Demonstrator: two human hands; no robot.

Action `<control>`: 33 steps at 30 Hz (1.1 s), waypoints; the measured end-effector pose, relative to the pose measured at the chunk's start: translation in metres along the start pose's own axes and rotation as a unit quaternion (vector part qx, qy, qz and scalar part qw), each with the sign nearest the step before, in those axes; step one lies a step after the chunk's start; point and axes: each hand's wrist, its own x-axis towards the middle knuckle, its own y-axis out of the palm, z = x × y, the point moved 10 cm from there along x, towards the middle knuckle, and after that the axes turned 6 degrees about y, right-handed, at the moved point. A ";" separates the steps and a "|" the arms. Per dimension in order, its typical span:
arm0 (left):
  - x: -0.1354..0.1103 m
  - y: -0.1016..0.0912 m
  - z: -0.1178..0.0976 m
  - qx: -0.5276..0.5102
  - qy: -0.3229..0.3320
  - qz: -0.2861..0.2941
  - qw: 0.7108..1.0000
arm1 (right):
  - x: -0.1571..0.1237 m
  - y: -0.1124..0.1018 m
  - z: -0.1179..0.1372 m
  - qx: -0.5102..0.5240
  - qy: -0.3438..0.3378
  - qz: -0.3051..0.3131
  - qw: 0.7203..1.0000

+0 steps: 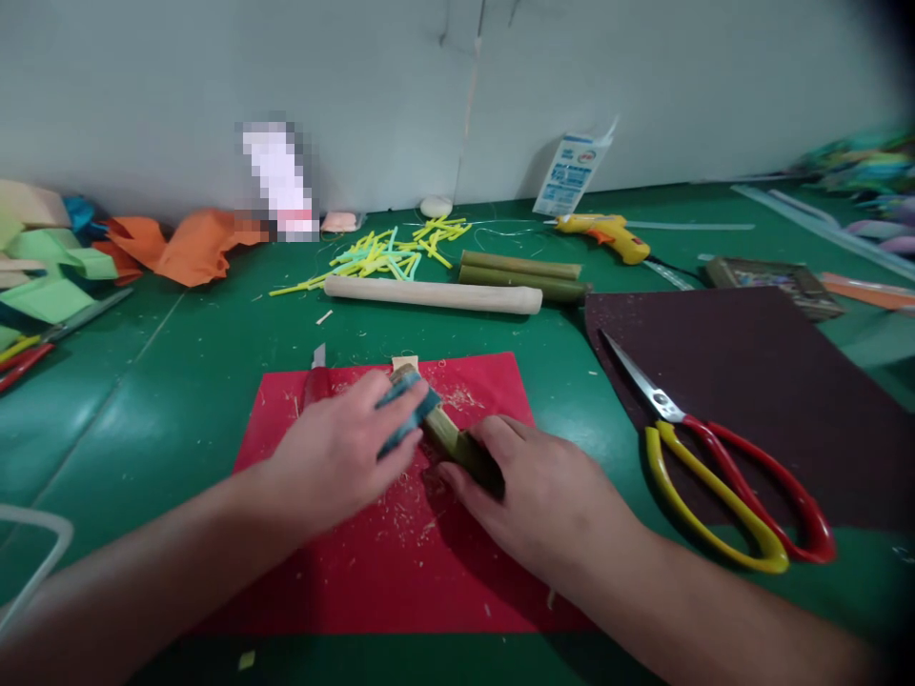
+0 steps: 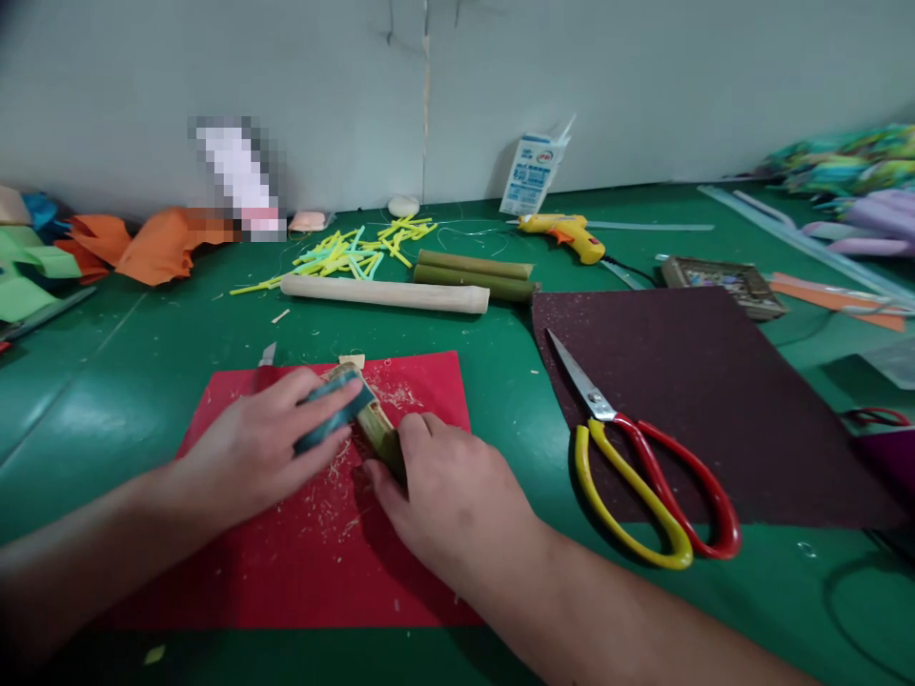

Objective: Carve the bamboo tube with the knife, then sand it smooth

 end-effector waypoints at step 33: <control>-0.003 -0.001 -0.027 0.098 0.154 0.002 0.983 | 0.000 0.002 -0.001 0.032 0.007 0.023 0.999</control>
